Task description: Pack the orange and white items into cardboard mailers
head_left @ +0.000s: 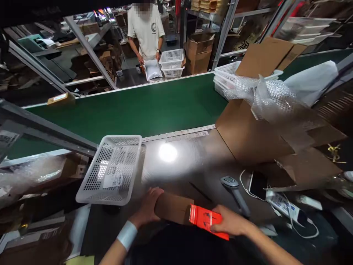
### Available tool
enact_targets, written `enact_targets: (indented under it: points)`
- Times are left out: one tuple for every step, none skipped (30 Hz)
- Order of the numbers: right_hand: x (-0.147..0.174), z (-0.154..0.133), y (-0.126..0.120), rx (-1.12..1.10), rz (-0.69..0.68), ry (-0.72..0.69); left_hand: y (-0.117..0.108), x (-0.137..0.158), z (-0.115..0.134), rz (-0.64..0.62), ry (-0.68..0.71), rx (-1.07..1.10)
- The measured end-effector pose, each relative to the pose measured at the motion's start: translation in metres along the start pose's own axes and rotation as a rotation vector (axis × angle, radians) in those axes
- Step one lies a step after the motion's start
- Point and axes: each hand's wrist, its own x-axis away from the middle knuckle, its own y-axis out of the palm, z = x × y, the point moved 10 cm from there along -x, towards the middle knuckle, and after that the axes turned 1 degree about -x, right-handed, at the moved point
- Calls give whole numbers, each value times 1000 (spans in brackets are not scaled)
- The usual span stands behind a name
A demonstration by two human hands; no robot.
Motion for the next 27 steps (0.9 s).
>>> enact_targets:
  points:
    - [-1,1,2,2,-13,-19,1,1,3,-8,-10,-37]
    - [-3,-1,4,4,-21,-42,2,2,8,-18,-21,-90]
    - [-5,-4,6,4,-21,-64,4,2,15,-29,-30,-153]
    - [-8,-9,9,4,-22,-83,8,1,22,-49,-32,-217]
    - [-12,-14,12,4,-23,-103,14,0,31,-79,-22,-273]
    - [-17,-20,15,4,-28,-120,20,-2,39,-115,-4,-314]
    - [-23,-26,19,2,-34,-137,28,-3,46,-158,17,-334]
    - [-29,-33,24,2,-43,-153,33,-5,52,-194,41,-345]
    - [-36,-39,29,0,-50,-169,36,-7,54,-212,58,-355]
    - [-43,-45,33,-2,-57,-182,36,-9,53,-212,64,-365]
    - [-49,-50,37,-5,-65,-192,33,-10,50,-198,63,-377]
    - [-54,-55,41,-11,-72,-203,29,-11,46,-180,57,-389]
    - [-57,-58,43,-18,-82,-213,26,-10,41,-168,45,-402]
    - [-58,-60,44,-26,-93,-222,23,-10,35,-164,32,-415]
    - [-58,-61,45,-31,-106,-229,22,-8,30,-170,17,-428]
    - [-55,-59,43,-33,-115,-231,21,-7,27,-178,7,-437]
    - [-51,-55,40,-30,-119,-232,22,-6,25,-183,4,-444]
    - [-46,-50,35,-22,-118,-231,22,-6,24,-181,6,-447]
    - [-41,-42,29,-9,-111,-217,23,-6,25,-173,13,-447]
    - [-37,-33,22,4,-100,-194,23,-6,26,-163,23,-445]
    - [-33,-24,16,14,-88,-166,23,-6,27,-151,31,-442]
    - [-31,-15,11,21,-79,-137,23,-7,27,-141,42,-440]
    - [-31,-8,9,24,-76,-114,23,-7,28,-132,53,-438]
    - [-33,-4,8,29,-72,-98,23,-7,27,-127,61,-437]
    - [-38,-3,9,36,-64,-88,23,-7,27,-129,67,-437]
    - [-46,-4,13,44,-51,-80,23,-6,25,-136,68,-438]
    - [-55,-6,17,51,-29,-68,25,-5,24,-149,65,-441]
